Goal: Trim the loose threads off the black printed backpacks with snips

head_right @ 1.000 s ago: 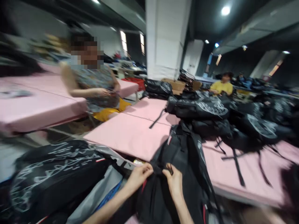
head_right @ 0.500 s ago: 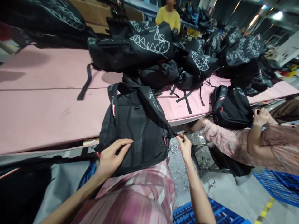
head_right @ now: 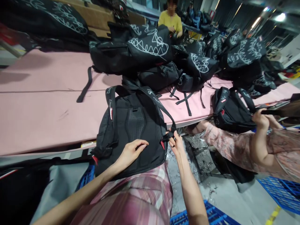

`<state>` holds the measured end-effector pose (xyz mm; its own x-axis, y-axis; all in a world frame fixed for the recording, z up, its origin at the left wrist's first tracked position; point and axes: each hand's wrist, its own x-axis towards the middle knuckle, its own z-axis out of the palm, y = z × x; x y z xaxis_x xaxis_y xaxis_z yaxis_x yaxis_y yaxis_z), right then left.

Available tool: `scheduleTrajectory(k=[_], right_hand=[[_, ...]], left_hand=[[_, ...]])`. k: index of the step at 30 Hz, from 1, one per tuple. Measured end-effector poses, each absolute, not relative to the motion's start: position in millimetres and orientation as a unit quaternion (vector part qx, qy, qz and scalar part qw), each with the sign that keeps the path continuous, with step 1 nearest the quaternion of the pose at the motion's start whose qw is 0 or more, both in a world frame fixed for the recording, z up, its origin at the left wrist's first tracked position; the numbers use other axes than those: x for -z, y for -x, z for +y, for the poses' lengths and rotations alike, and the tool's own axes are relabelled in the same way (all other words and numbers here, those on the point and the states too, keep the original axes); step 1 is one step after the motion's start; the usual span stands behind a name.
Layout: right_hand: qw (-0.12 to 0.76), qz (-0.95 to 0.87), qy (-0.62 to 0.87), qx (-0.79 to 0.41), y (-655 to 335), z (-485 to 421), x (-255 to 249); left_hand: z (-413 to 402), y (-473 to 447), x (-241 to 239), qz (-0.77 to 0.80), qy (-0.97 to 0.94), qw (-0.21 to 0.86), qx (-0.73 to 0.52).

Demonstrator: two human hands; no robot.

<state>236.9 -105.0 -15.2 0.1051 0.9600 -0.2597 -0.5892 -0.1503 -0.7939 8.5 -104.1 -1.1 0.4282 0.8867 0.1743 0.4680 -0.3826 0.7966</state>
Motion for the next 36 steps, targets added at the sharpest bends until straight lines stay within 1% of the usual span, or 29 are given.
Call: scheduleTrajectory(k=[3, 7, 13, 15, 18, 20, 22, 25, 28, 34, 36], right_hand=[[0.609, -0.198, 0.422, -0.641, -241, -103, 21], [0.583, -0.213, 0.44, -0.649, -242, -102, 24], [0.554, -0.268, 0.487, -0.62, -239, -100, 20], [0.545, -0.287, 0.535, -0.578, -244, -99, 25], [0.538, -0.293, 0.634, -0.471, -257, -100, 38], [0.543, -0.281, 0.674, -0.413, -264, -108, 48], [0.548, -0.276, 0.698, -0.37, -266, -123, 54], [0.537, -0.296, 0.717, -0.333, -254, -155, 60], [0.512, -0.334, 0.713, -0.343, -232, -180, 64], [0.508, -0.361, 0.713, -0.321, -208, -195, 60], [0.492, -0.396, 0.705, -0.322, -207, -200, 54]], left_hand=[[-111, 19, 16, 0.44, -0.796, 0.3, -0.289], [-119, 56, 35, 0.464, -0.797, 0.24, -0.303], [-129, 68, 39, 0.429, -0.836, 0.195, -0.281], [-136, 74, 39, 0.414, -0.856, 0.17, -0.258], [-150, 88, 40, 0.403, -0.893, 0.13, -0.149], [-157, 96, 41, 0.401, -0.907, 0.098, -0.085], [-161, 100, 44, 0.401, -0.911, 0.073, -0.067], [-161, 100, 48, 0.396, -0.912, 0.06, -0.087], [-157, 99, 50, 0.382, -0.913, 0.056, -0.132], [-147, 101, 52, 0.367, -0.91, 0.069, -0.18], [-146, 101, 53, 0.371, -0.906, 0.081, -0.189]])
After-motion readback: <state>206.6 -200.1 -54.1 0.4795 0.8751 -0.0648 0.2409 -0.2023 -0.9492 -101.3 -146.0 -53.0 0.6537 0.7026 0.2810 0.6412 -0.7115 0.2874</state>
